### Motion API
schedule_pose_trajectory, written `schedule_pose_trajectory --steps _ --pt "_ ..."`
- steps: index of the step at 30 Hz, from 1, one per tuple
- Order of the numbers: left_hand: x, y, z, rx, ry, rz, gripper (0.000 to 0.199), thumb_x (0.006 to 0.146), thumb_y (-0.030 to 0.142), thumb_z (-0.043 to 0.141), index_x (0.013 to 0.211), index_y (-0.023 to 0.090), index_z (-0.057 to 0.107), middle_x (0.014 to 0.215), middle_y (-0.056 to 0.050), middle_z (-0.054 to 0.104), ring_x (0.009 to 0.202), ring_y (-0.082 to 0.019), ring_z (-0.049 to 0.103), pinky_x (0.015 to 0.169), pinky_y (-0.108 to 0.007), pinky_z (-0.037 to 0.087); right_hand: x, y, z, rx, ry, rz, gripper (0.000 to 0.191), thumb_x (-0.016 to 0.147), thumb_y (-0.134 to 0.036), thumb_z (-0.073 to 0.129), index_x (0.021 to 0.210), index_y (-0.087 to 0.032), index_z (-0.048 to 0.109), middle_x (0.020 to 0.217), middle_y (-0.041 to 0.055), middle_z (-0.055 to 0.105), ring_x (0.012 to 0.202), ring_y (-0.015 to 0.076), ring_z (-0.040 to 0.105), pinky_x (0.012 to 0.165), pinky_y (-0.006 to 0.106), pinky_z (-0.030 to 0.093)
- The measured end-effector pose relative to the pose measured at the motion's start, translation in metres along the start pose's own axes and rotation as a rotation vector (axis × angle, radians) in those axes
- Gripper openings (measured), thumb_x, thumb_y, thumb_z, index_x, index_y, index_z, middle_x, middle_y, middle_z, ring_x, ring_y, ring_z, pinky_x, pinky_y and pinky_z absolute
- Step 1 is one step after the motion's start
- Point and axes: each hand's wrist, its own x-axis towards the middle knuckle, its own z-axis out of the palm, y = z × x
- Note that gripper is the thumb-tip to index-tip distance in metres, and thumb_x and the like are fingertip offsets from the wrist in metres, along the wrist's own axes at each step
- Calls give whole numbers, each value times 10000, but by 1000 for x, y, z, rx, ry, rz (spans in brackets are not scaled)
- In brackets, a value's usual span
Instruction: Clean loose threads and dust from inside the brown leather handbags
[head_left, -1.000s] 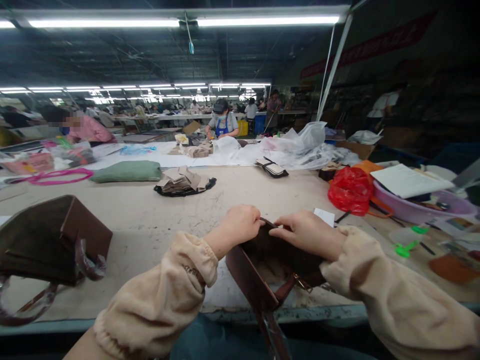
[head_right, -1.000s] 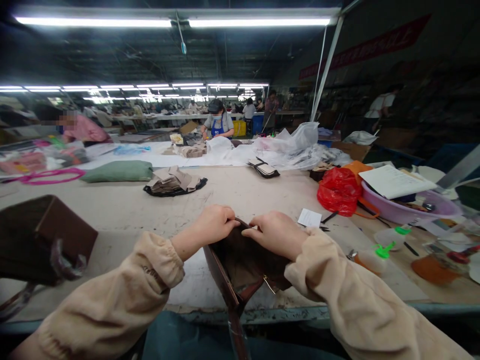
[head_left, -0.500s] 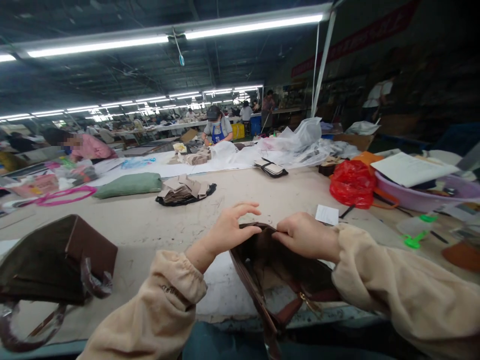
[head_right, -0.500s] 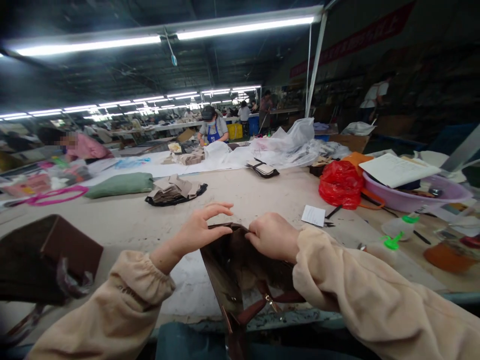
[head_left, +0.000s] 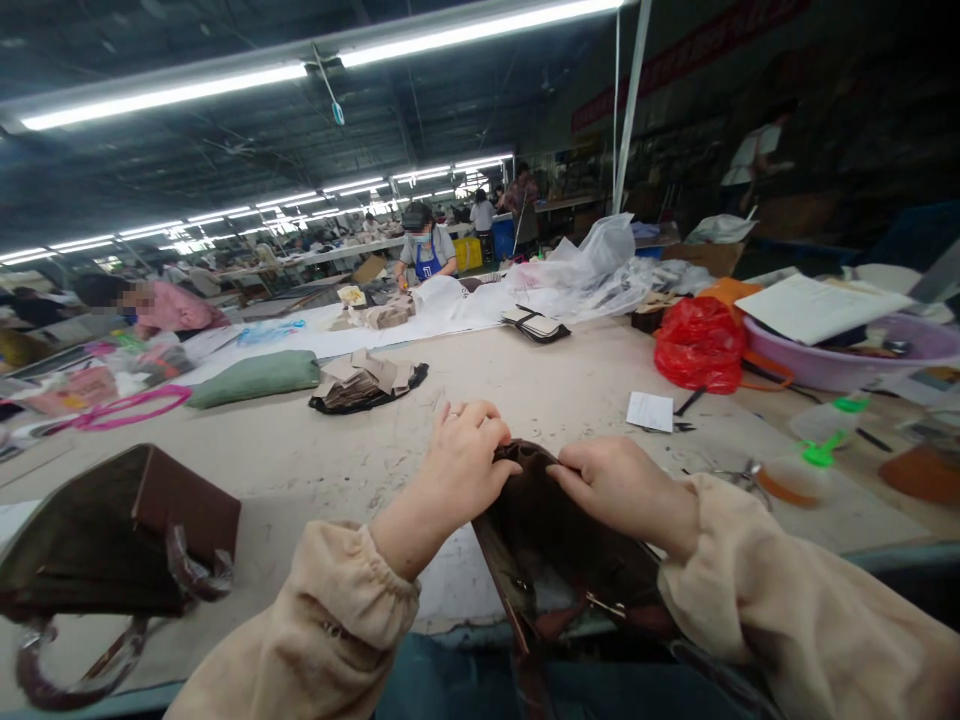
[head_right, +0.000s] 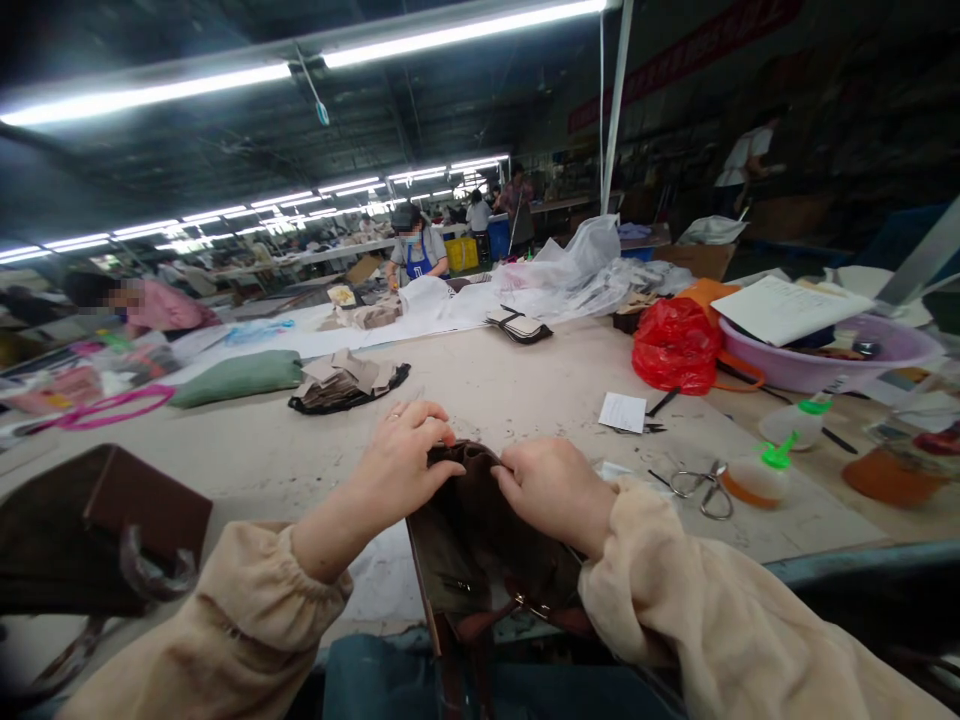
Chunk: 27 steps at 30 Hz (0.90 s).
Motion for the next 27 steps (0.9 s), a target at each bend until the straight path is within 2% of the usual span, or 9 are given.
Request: schedule_pose_trajectory --steps 3,7,11,13,15,18,22,24,27 --pt "2 2 5 71 -1 -27 146 739 325 698 796 202 646 1035 -42 580 1004 -249 522 1048 -539 269 1 -3 3 -1 16 -2 329 891 -336 463 640 -194 623 627 20 639 615 142 552 572 265 280" --pt "5 -3 9 31 -36 -22 124 746 327 692 817 226 680 1058 -32 577 1012 -253 519 1045 -570 246 0 0 4 -8 21 7 333 893 -336 460 636 -193 617 624 21 636 609 140 544 573 268 270" --pt "10 -11 9 -60 -117 6 112 736 289 695 823 219 690 1052 -38 589 1006 -236 527 1010 -467 333 1 4 3 -2 4 0 333 893 -340 466 633 -195 616 617 16 632 592 132 528 565 268 259" --pt "10 -13 9 -73 -107 15 55 760 253 659 762 200 674 1007 -38 601 980 -222 536 975 -427 366 2 6 3 -1 8 -8 331 892 -337 470 631 -194 614 616 15 631 592 131 524 569 267 259" --pt "9 -15 10 -92 -69 24 83 775 212 619 699 178 632 973 -40 612 950 -207 545 939 -392 391 3 9 4 -3 17 -14 328 892 -331 468 633 -193 614 620 16 633 595 131 526 576 268 262" --pt "6 -17 13 -184 -69 11 113 771 167 576 659 170 559 891 -39 627 851 -172 565 800 -310 441 5 15 4 13 6 -16 325 892 -329 462 638 -195 615 617 12 631 594 130 526 579 266 265" --pt "8 -19 17 -229 -92 -54 103 774 171 541 673 179 554 736 -13 616 702 -149 550 651 -272 414 6 18 4 26 -8 -6 341 895 -348 451 636 -195 611 619 13 631 605 133 533 579 265 267" --pt "11 -19 17 -262 -110 -71 73 771 209 569 707 183 592 726 -5 632 699 -149 558 653 -271 411 7 18 4 26 -5 -6 347 898 -347 440 638 -195 612 626 16 635 611 135 537 584 266 269" --pt "14 -21 14 -372 -189 -46 91 742 258 639 807 196 652 825 -7 674 779 -157 592 721 -273 435 6 19 4 34 -8 -15 349 902 -341 424 645 -195 612 635 16 641 615 133 541 587 266 270"
